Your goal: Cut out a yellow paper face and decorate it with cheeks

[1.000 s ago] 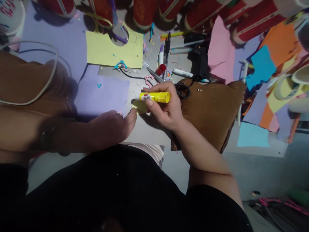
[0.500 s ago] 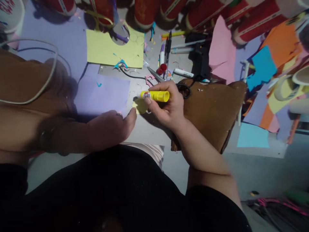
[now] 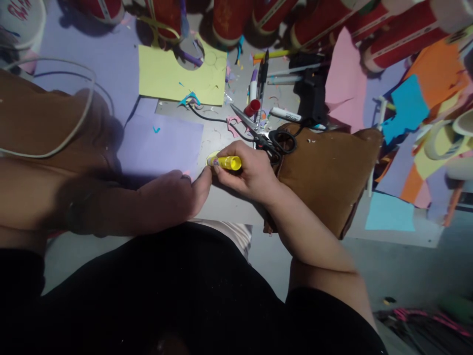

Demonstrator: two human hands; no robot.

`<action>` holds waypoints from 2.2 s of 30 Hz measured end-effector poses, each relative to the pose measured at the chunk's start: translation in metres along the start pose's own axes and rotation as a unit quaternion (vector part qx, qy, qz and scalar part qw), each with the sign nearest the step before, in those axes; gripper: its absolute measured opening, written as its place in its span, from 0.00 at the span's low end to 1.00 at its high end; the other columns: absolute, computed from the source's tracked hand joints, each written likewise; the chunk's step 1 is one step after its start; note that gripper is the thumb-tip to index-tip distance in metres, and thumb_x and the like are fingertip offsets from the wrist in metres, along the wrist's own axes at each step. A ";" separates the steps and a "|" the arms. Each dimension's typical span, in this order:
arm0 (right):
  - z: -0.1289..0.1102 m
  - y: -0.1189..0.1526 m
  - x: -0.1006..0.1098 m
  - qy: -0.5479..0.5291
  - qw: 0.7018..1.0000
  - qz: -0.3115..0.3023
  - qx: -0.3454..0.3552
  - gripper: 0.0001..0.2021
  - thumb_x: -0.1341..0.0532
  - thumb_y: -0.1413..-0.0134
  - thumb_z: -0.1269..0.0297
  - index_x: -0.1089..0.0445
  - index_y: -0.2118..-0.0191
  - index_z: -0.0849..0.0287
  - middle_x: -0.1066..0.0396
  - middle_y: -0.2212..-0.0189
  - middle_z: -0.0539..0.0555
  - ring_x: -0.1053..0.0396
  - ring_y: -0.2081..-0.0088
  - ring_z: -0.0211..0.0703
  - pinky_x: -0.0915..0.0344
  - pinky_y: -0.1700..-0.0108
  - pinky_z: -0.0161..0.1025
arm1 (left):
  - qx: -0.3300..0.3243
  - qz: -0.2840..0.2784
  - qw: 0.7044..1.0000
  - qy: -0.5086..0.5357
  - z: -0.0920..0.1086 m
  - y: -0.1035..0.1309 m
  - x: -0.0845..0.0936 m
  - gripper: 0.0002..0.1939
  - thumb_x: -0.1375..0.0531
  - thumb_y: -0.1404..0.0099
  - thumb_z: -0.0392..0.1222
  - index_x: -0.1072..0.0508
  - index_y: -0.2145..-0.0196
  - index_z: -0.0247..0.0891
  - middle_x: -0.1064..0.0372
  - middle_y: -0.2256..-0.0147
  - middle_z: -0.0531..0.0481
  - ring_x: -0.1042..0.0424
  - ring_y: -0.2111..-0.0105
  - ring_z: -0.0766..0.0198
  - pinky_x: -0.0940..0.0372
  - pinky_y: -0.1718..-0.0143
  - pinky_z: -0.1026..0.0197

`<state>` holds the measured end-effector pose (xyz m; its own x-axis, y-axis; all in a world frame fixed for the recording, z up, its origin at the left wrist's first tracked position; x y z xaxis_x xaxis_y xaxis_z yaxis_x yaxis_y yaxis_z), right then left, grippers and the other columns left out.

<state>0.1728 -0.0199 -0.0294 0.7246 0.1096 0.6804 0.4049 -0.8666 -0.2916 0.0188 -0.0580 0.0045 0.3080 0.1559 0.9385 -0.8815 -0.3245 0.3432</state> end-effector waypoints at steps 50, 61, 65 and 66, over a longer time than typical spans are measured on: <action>0.005 0.000 0.024 -0.018 1.000 0.019 0.016 0.10 0.32 0.53 0.65 0.35 0.68 0.53 0.28 0.75 0.47 0.34 0.78 0.36 0.39 0.78 0.37 | -0.003 -0.043 0.999 0.019 -0.001 -0.001 0.003 0.30 0.51 0.38 0.19 0.35 0.38 0.20 0.38 0.40 0.19 0.20 0.65 0.55 0.30 0.70 0.58; 0.007 0.004 0.019 0.063 0.997 -0.035 -0.034 0.07 0.37 0.41 0.57 0.34 0.64 0.50 0.27 0.72 0.52 0.31 0.72 0.44 0.32 0.72 0.45 | 0.012 -0.042 0.999 0.020 -0.002 -0.001 -0.002 0.24 0.51 0.34 0.23 0.26 0.45 0.25 0.41 0.36 0.24 0.21 0.66 0.58 0.35 0.72 0.61; 0.009 0.003 0.020 0.056 0.998 0.023 -0.021 0.07 0.36 0.43 0.58 0.34 0.66 0.51 0.29 0.75 0.50 0.33 0.76 0.41 0.35 0.75 0.43 | 0.013 -0.043 0.999 0.011 -0.002 0.000 -0.003 0.23 0.51 0.34 0.24 0.26 0.45 0.27 0.42 0.35 0.26 0.22 0.66 0.60 0.39 0.73 0.62; 0.010 0.003 0.021 0.046 0.998 0.046 -0.024 0.07 0.36 0.43 0.57 0.34 0.66 0.51 0.30 0.75 0.50 0.34 0.77 0.40 0.36 0.76 0.42 | 0.015 -0.044 0.999 0.009 -0.002 0.000 -0.003 0.23 0.50 0.34 0.24 0.26 0.45 0.26 0.42 0.35 0.26 0.22 0.66 0.61 0.39 0.73 0.62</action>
<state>0.1952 -0.0152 -0.0229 0.7031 -0.0150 0.7109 0.3101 -0.8932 -0.3256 0.0175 -0.0568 0.0016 0.3771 0.2025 0.9038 -0.8398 -0.3367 0.4259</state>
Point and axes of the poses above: each hand's wrist, its own y-axis away from the middle knuckle, its own x-axis out of the back of the hand, z = x × y, the point moved 4 cm from there along -y, towards the middle knuckle
